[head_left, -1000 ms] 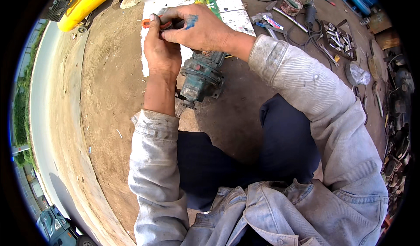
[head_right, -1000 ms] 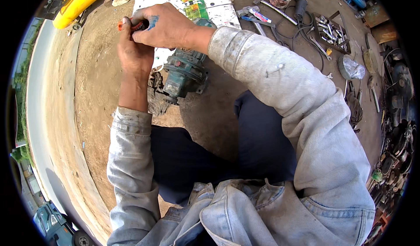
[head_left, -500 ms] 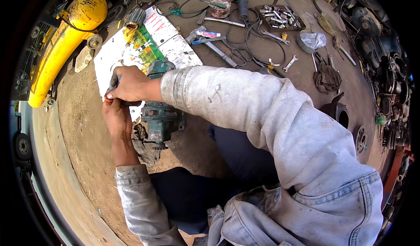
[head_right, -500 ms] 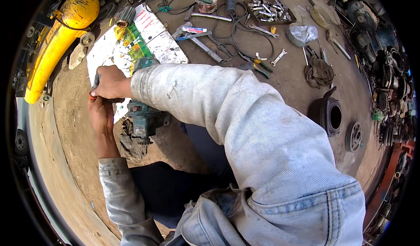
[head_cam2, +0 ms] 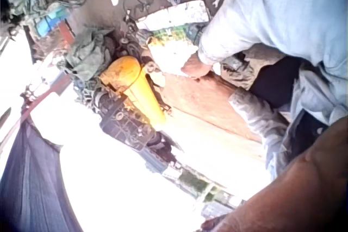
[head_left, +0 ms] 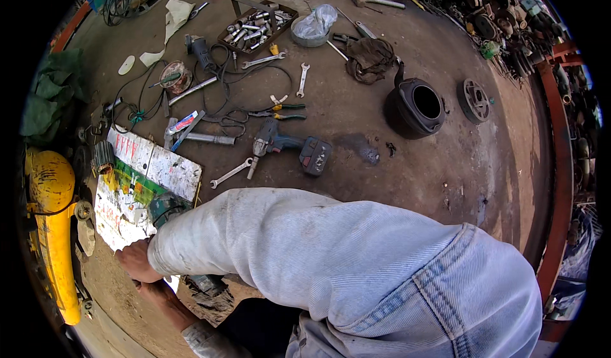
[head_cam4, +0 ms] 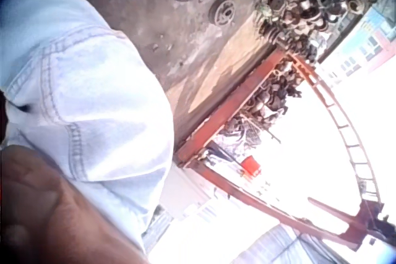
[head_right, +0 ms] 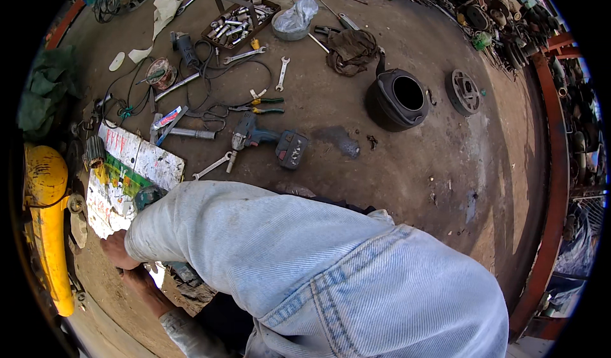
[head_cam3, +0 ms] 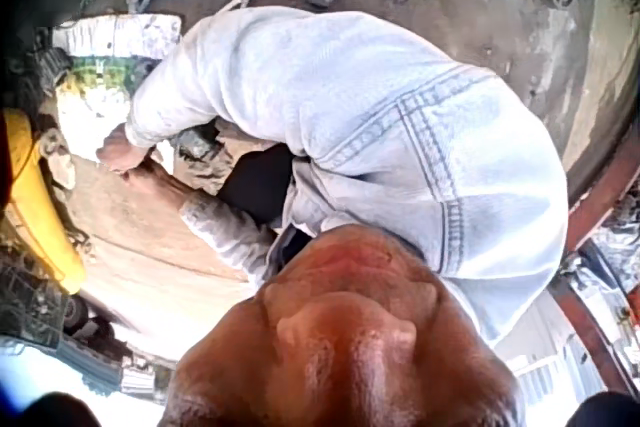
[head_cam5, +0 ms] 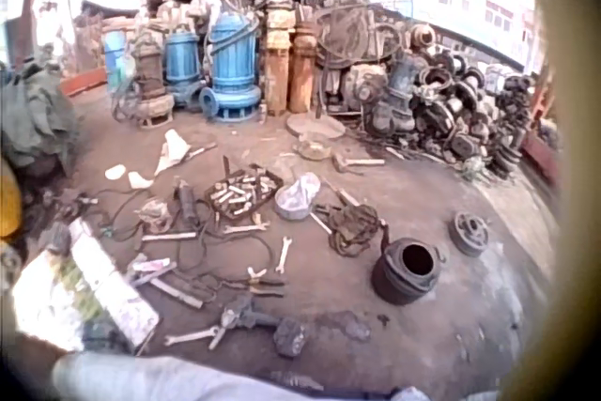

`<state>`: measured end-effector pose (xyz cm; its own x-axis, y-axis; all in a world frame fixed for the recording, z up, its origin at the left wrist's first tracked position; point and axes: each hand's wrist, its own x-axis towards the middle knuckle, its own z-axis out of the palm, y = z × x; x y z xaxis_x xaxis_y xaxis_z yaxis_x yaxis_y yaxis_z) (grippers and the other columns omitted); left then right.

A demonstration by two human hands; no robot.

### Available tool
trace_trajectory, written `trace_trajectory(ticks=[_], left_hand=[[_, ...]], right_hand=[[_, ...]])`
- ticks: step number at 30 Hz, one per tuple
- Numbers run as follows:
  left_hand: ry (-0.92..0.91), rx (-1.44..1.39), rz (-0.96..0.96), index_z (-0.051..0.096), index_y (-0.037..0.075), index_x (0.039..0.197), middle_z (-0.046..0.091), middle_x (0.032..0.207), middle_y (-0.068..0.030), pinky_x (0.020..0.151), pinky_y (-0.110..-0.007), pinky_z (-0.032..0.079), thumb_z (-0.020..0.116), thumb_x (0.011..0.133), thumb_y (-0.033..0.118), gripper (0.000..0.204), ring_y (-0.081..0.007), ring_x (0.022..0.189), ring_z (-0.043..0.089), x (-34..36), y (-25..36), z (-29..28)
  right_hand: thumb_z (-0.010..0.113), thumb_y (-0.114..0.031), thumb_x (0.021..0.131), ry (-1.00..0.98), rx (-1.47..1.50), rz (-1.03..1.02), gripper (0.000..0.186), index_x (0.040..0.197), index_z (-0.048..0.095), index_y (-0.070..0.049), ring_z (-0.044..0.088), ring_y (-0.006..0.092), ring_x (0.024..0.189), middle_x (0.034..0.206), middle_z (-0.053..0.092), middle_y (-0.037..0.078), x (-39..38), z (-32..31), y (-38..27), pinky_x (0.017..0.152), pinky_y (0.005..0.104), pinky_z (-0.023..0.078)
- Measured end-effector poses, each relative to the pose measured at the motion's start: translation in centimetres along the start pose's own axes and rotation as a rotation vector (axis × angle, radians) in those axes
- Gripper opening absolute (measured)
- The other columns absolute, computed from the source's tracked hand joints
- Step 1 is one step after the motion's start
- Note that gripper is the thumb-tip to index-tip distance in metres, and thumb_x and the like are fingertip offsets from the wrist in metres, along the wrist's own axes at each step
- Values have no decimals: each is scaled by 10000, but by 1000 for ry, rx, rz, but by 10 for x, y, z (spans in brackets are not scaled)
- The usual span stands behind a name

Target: The person sits on the ground and uses a cordless impact driver and wrench to remove bolts from a green electric motor. They then wipe the motor housing with a cloth and apply a substance from a tube onto the motor surface.

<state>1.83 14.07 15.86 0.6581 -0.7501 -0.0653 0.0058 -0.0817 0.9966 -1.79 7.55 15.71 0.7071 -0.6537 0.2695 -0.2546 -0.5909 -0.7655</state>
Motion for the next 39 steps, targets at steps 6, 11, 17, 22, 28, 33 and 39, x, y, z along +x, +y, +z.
trace_trajectory(ticks=[6, 11, 17, 22, 28, 33, 39], left_hand=[[43, 200, -4, 539, -56, 1178, 636, 1100, -168, 880, -377, 526, 542, 989, 45, 215, -235, 984, 647, 6, 9, 41], [101, 370, 22, 557, -53, 1142, 650, 1049, -160, 843, -368, 529, 570, 974, 55, 201, -225, 937, 654, 14, 26, 76], [126, 487, 36, 578, -51, 1097, 667, 987, -151, 799, -358, 534, 603, 955, 68, 187, -213, 881, 664, 13, 28, 120], [170, 549, 48, 596, -49, 1061, 681, 936, -144, 762, -349, 538, 631, 940, 78, 178, -204, 834, 672, 9, 35, 124], [242, 605, 73, 618, -46, 1017, 698, 875, -135, 717, -339, 542, 665, 922, 90, 172, -192, 777, 681, 10, 39, 101], [372, 671, 208, 636, -44, 980, 712, 824, -127, 680, -331, 546, 693, 907, 100, 171, -182, 730, 689, -1, 52, 72], [328, 903, 197, 637, -55, 1036, 732, 850, -112, 650, -285, 568, 670, 961, 101, 177, -135, 717, 706, -11, 81, 95]], right_hand=[[726, -225, 782, -3, -94, 50, 271, 963, 720, -24, 682, 313, 962, 956, 703, 148, 0, -27, -1, 790, 435, 538], [701, -230, 795, 26, -131, 118, 239, 954, 743, -56, 668, 283, 982, 950, 703, 112, 0, -62, -13, 790, 426, 518], [672, -236, 811, 49, -218, 218, 216, 943, 770, -95, 651, 247, 1007, 943, 704, 69, -9, -94, -21, 789, 416, 495], [647, -240, 824, 51, -298, 301, 215, 934, 793, -128, 636, 218, 1027, 937, 705, 33, -16, -105, -29, 789, 407, 475], [625, -251, 848, -103, -358, -22, 218, 904, 805, -140, 651, 213, 994, 934, 726, 7, -29, -131, 34, 715, 412, 480], [635, -229, 847, -307, -335, -119, 203, 899, 800, -121, 713, 257, 923, 922, 760, 64, -30, -169, 56, 653, 433, 533], [510, -213, 915, -318, 16, 218, 371, 1096, 763, -11, 711, 357, 1078, 1105, 728, 255, -2, -173, 70, 898, 420, 549]])
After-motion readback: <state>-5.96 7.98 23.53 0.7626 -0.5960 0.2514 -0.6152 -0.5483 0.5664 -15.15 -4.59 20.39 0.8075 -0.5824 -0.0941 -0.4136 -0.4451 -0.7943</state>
